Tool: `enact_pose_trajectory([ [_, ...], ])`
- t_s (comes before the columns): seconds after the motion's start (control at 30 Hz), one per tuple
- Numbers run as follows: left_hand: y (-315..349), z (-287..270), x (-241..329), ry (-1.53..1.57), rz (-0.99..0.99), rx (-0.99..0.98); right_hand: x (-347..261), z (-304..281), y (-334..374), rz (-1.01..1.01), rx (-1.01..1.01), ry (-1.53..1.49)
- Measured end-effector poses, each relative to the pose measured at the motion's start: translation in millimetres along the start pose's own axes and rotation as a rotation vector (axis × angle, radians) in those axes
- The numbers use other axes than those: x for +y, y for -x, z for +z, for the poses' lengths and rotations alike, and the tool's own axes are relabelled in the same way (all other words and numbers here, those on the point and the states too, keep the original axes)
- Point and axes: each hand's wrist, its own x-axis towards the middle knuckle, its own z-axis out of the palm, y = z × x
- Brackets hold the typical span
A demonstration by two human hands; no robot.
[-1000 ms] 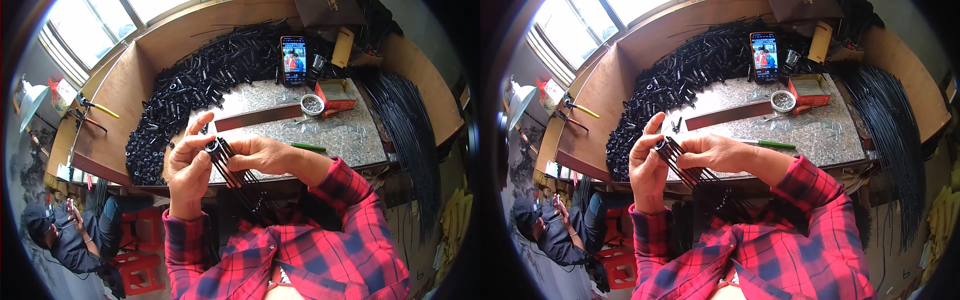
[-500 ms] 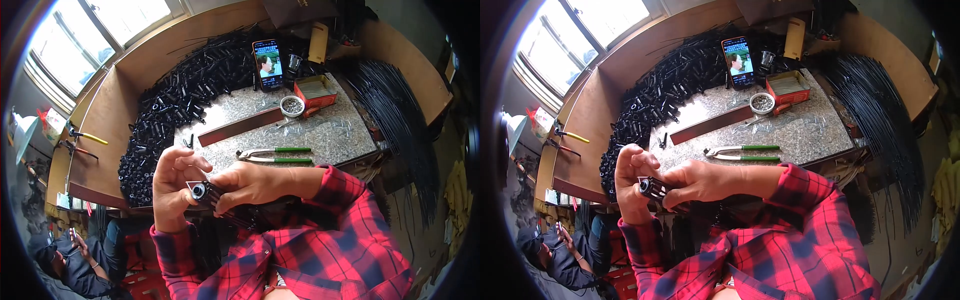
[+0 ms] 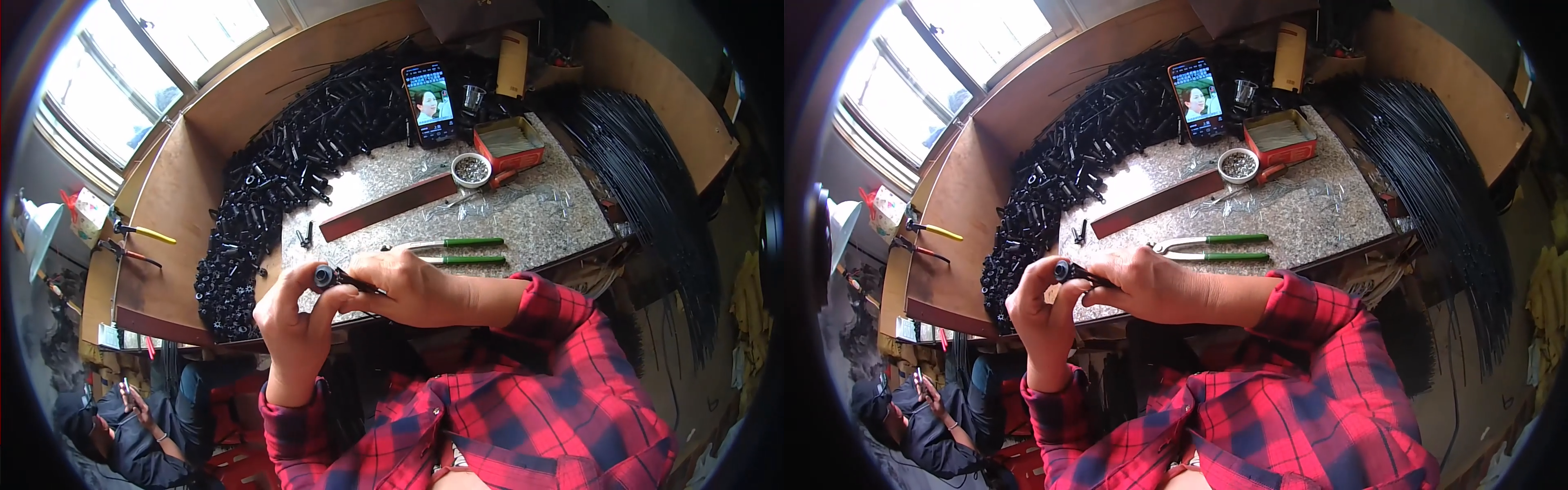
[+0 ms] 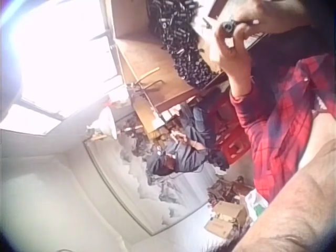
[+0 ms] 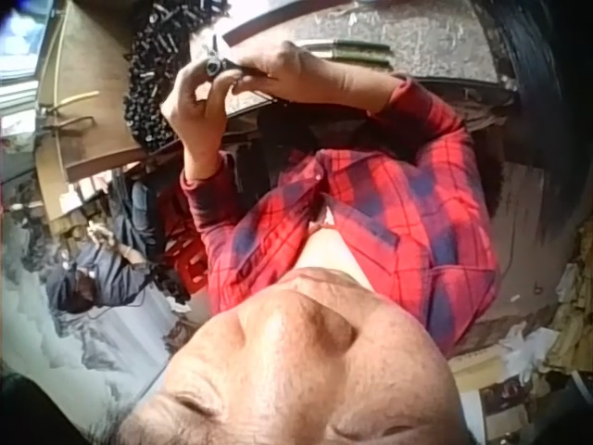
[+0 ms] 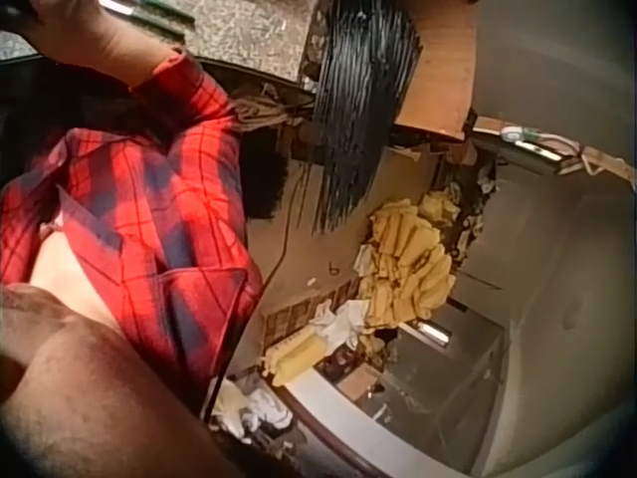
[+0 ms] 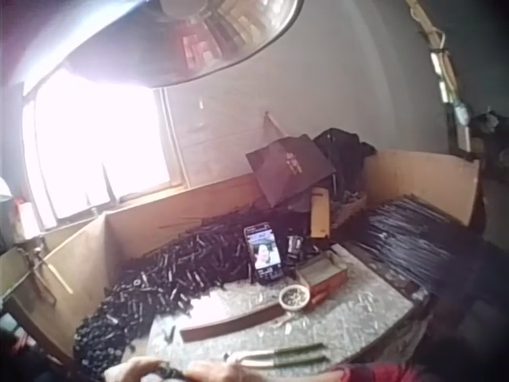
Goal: Assemble black plastic connectors onto a wire assembly using pliers at a manufacturing station.
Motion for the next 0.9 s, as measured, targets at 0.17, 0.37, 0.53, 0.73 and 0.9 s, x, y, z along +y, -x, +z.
enact_pose_trajectory([
  [0.17, 2, -12, -2, -0.148, 0.083, -0.163, 15, 15, 4, -0.021, -0.053, -0.193],
  [0.37, 12, -14, -19, -0.171, 0.119, -0.161, 27, 25, 14, 0.074, -0.091, -0.259],
  [0.53, 22, -6, -21, -0.322, 0.212, -0.103, 28, 25, 13, 0.264, -0.155, -0.350],
  [0.73, 20, -20, -19, -0.114, 0.051, -0.251, 32, 34, 16, 0.266, -0.138, -0.348],
  [0.9, 24, -20, -20, 0.018, -0.048, -0.272, 26, 37, 15, 0.209, -0.095, -0.240],
])
